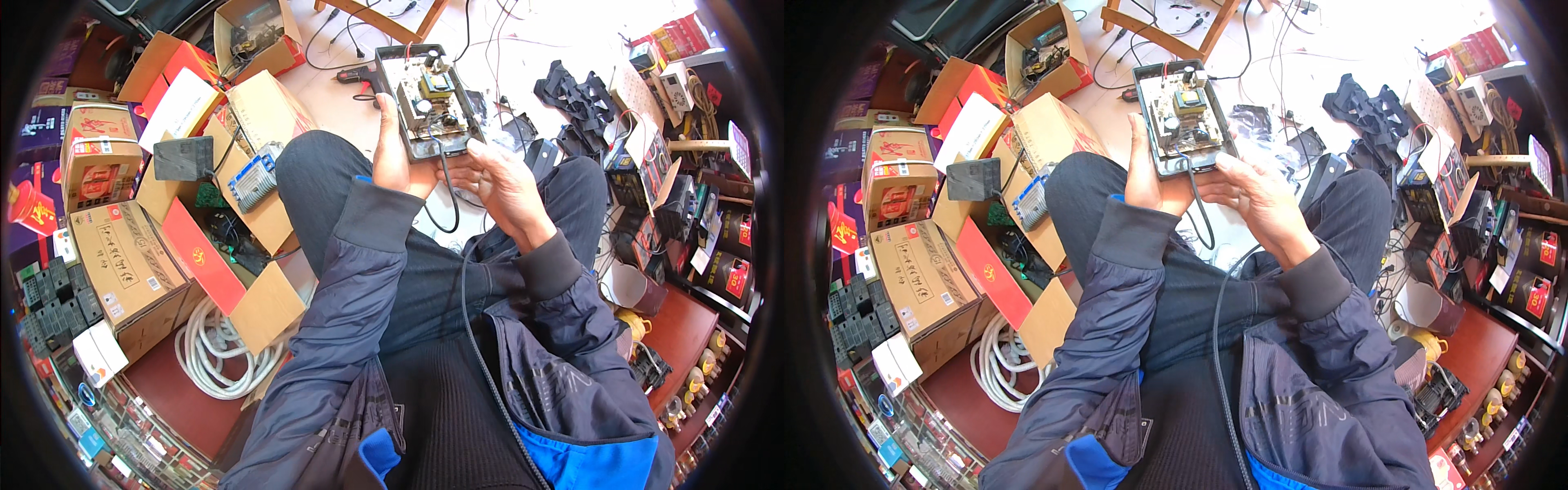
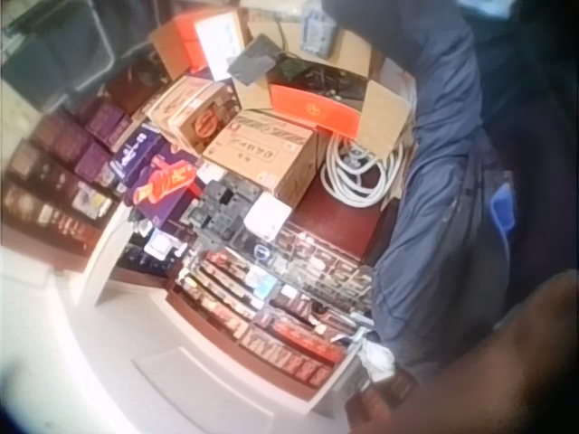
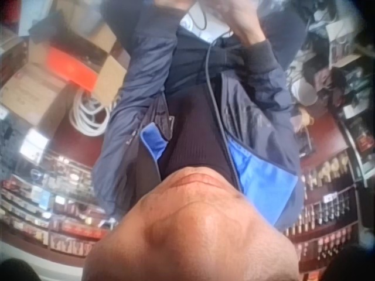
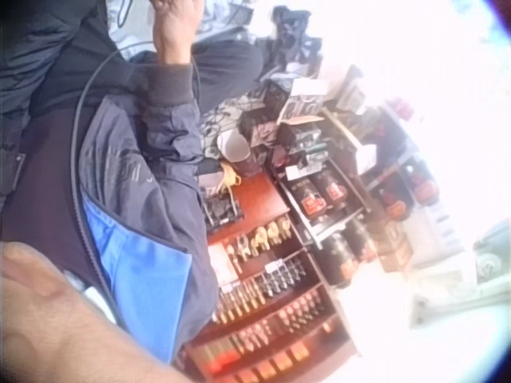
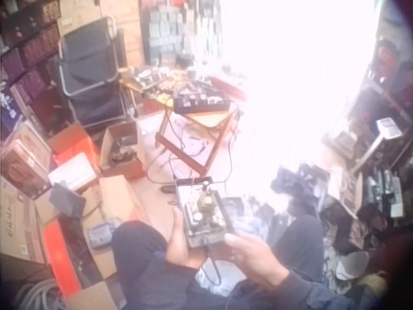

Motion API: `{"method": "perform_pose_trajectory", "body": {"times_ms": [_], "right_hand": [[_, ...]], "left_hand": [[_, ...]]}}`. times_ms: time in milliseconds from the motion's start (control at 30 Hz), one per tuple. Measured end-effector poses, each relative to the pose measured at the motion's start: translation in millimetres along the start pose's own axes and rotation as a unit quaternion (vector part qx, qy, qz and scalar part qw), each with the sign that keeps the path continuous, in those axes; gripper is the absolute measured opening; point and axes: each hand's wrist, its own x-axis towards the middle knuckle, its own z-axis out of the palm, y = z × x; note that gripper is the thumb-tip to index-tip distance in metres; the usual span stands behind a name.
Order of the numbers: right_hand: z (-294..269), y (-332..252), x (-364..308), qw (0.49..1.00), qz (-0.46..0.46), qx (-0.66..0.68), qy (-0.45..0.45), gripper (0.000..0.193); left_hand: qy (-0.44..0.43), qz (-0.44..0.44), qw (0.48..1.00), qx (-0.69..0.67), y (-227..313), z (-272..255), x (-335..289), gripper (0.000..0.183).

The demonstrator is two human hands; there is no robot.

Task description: The person sits on the floor and works on an open electronics device, using pliers to strip and adjust wires connected to the circuit board. The person repeatedly manipulates the wires and components within the device's casing.

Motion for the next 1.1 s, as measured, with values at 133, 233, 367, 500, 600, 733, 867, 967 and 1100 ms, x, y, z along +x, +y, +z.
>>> {"method": "perform_pose_trajectory", "body": {"times_ms": [133, 233, 367, 500, 600, 733, 867, 967, 1100], "right_hand": [[5, -2, 0, 0.996, 0.000, -0.072, 0.044, 0.033], [3, 1, -2, 0.992, -0.022, -0.116, 0.041, 0.032], [-4, 3, -2, 0.984, -0.041, -0.127, 0.117, 0.035], [-17, -15, -1, 0.965, -0.076, -0.174, 0.182, 0.024], [-23, -39, -2, 0.955, -0.190, -0.148, 0.173, 0.022], [-22, -75, 3, 0.932, -0.266, -0.151, 0.196, 0.021], [-17, -105, 14, 0.919, -0.310, -0.149, 0.192, 0.019], [-12, -127, 28, 0.908, -0.335, -0.157, 0.197, 0.016], [-3, -157, 48, 0.900, -0.359, -0.164, 0.185, 0.020]], "left_hand": [[0.003, 0.059, 0.998, -0.028, -5, -2, 2, 0.083], [0.009, 0.091, 0.995, -0.033, -9, -7, 3, 0.080], [0.067, 0.043, 0.994, -0.080, -6, -7, 5, 0.083], [0.038, 0.067, 0.995, -0.064, 9, 7, 3, 0.086], [0.008, 0.086, 0.994, -0.061, 31, 17, 9, 0.085], [-0.005, 0.125, 0.992, -0.022, 75, 17, 26, 0.085], [0.012, 0.153, 0.987, -0.043, 100, 7, 39, 0.086], [0.029, 0.151, 0.986, -0.072, 97, -1, 42, 0.084], [0.066, 0.164, 0.981, -0.077, 92, -10, 46, 0.081]]}}
